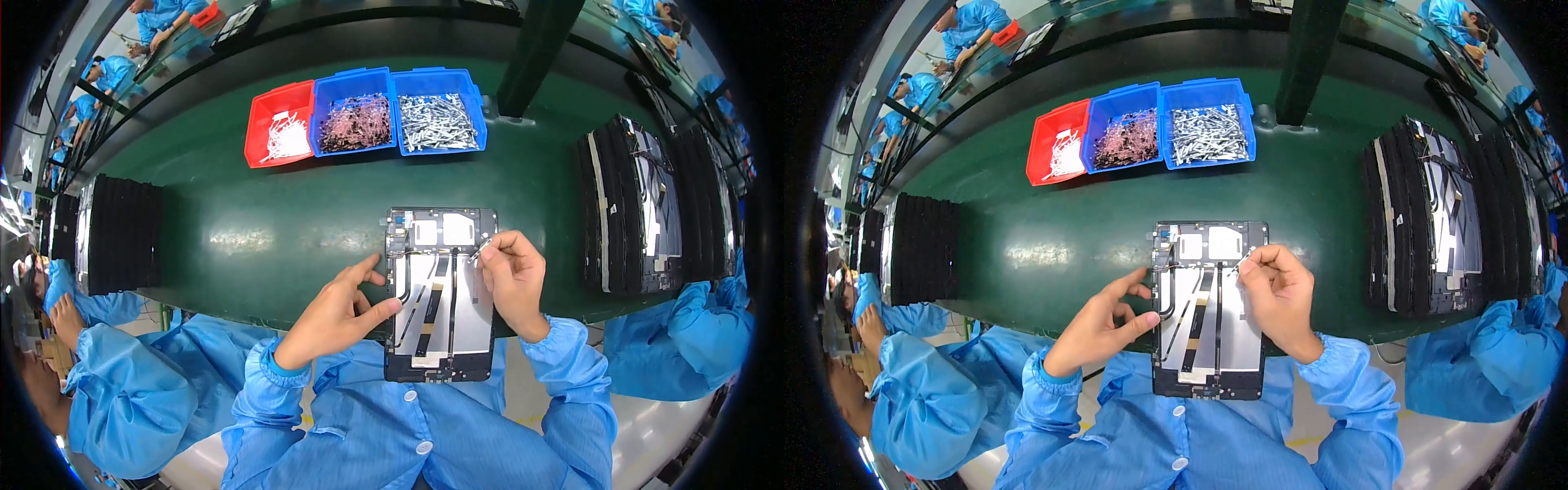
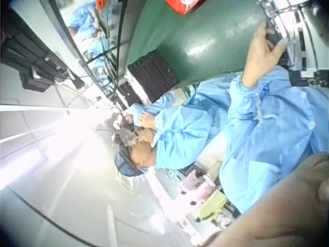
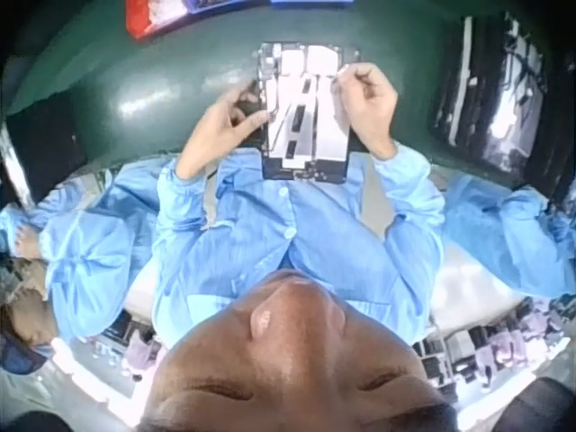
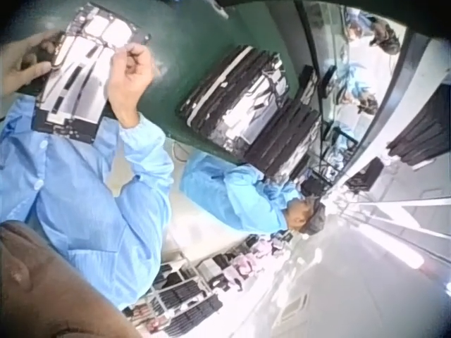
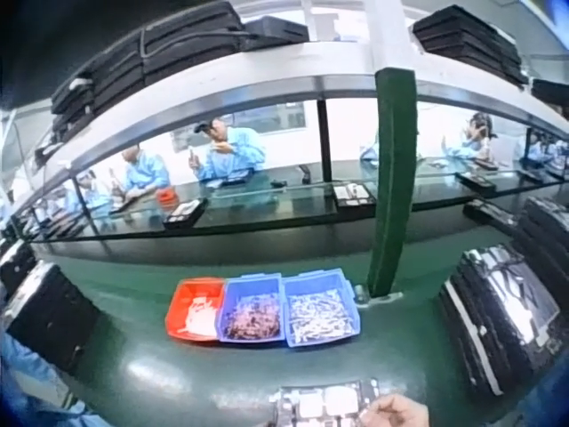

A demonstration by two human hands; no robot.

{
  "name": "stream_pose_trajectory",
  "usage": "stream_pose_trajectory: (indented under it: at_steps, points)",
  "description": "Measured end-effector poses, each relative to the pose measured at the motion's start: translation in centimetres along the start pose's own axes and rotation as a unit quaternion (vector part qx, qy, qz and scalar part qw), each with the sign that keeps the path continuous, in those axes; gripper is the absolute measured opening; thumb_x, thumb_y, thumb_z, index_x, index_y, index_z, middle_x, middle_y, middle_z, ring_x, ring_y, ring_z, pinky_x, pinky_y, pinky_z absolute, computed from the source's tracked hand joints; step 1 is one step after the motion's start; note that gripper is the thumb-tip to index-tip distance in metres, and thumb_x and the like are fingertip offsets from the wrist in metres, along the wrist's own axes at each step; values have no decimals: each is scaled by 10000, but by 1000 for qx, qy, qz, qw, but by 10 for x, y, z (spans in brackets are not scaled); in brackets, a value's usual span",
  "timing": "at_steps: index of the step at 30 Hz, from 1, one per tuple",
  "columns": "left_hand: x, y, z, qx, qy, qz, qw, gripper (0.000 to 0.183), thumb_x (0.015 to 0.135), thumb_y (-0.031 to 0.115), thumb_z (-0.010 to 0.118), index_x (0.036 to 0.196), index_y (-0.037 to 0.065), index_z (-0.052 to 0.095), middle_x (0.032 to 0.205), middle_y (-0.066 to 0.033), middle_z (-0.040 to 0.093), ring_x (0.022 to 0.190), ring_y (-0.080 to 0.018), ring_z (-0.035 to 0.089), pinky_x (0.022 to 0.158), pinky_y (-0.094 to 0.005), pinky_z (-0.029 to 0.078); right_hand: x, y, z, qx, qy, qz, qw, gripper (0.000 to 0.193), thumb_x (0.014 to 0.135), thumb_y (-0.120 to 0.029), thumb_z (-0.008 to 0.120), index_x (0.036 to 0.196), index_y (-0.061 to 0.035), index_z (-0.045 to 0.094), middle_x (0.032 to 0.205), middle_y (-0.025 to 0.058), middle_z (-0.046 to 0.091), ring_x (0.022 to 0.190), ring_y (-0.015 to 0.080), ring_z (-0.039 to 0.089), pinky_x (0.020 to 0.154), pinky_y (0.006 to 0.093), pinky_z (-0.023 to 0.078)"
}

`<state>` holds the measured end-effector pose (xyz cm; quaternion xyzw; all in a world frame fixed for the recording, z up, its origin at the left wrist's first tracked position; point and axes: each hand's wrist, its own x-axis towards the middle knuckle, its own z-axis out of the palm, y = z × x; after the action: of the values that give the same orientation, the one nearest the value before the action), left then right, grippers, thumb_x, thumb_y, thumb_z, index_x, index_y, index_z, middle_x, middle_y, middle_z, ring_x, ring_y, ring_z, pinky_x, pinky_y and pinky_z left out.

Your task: The person assembles internal tablet components by hand, connecting internal cables and metal components into a tablet chassis.

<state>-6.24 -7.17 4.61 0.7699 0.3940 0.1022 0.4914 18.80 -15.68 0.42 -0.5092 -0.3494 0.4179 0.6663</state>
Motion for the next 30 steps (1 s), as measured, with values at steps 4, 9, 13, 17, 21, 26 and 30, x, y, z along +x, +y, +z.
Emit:
stream_pose_trajectory:
  at_steps: [4, 9, 13, 17, 21, 26, 30]
  points:
    - [5, 7, 14, -314, -1, -112, 943, 609, 926, 260, 735, 1390, -49, 489, 1023, -71, 688, 748, -55, 632, 574, -214, 496, -11, 9, 12, 19, 31, -69, 997, 56, 959, -10, 629, 949, 28, 589, 794, 21, 628, 618, 26, 559, 508, 180, 424]
    - [6, 12, 33, -458, -16, -133, 879, 301, 918, 139, 710, 1179, -3, 667, 1048, -63, 713, 861, -117, 663, 774, -280, 533, -14, 5, 18, -4, -10, -68, 998, 56, 945, 7, 639, 961, 33, 592, 810, 36, 646, 659, 31, 583, 535, 178, 439]
    - [-6, 38, -4, -407, 80, -10, 910, 200, 917, 97, 676, 1073, -27, 684, 946, -52, 707, 817, -98, 647, 721, -274, 530, 4, -34, 17, 23, -37, -100, 994, 64, 960, -17, 610, 947, 10, 554, 814, 51, 638, 625, 22, 528, 534, 181, 411]
    - [-10, 49, -3, -201, 302, 189, 912, 203, 824, 43, 761, 992, -44, 688, 818, -36, 699, 744, -97, 642, 660, -254, 516, 15, -89, 46, 102, -113, -99, 983, 64, 969, -35, 582, 933, 5, 547, 825, 69, 615, 565, 31, 474, 514, 187, 389]
    - [19, 0, 8, 242, 376, 331, 831, 298, 694, 8, 778, 975, -50, 698, 795, -145, 706, 617, -246, 702, 532, -308, 539, 21, -107, 80, 153, -240, -103, 953, 35, 957, -10, 591, 948, 13, 566, 954, 71, 591, 750, 42, 528, 589, 203, 428]
    - [33, -30, 19, 111, 357, 300, 877, 389, 718, 78, 800, 1043, -101, 683, 857, -172, 716, 672, -271, 723, 551, -332, 562, 18, -116, 101, 125, -238, -45, 962, 74, 944, -69, 567, 901, -10, 558, 970, 79, 571, 810, 93, 521, 739, 255, 445]
    - [30, -3, 19, 83, 387, 330, 857, 412, 708, 47, 810, 1066, -105, 674, 883, -183, 724, 700, -262, 736, 570, -322, 573, 21, -109, 99, 196, -267, 15, 944, 49, 985, -23, 572, 986, 23, 557, 965, 70, 611, 868, 81, 608, 781, 267, 527]
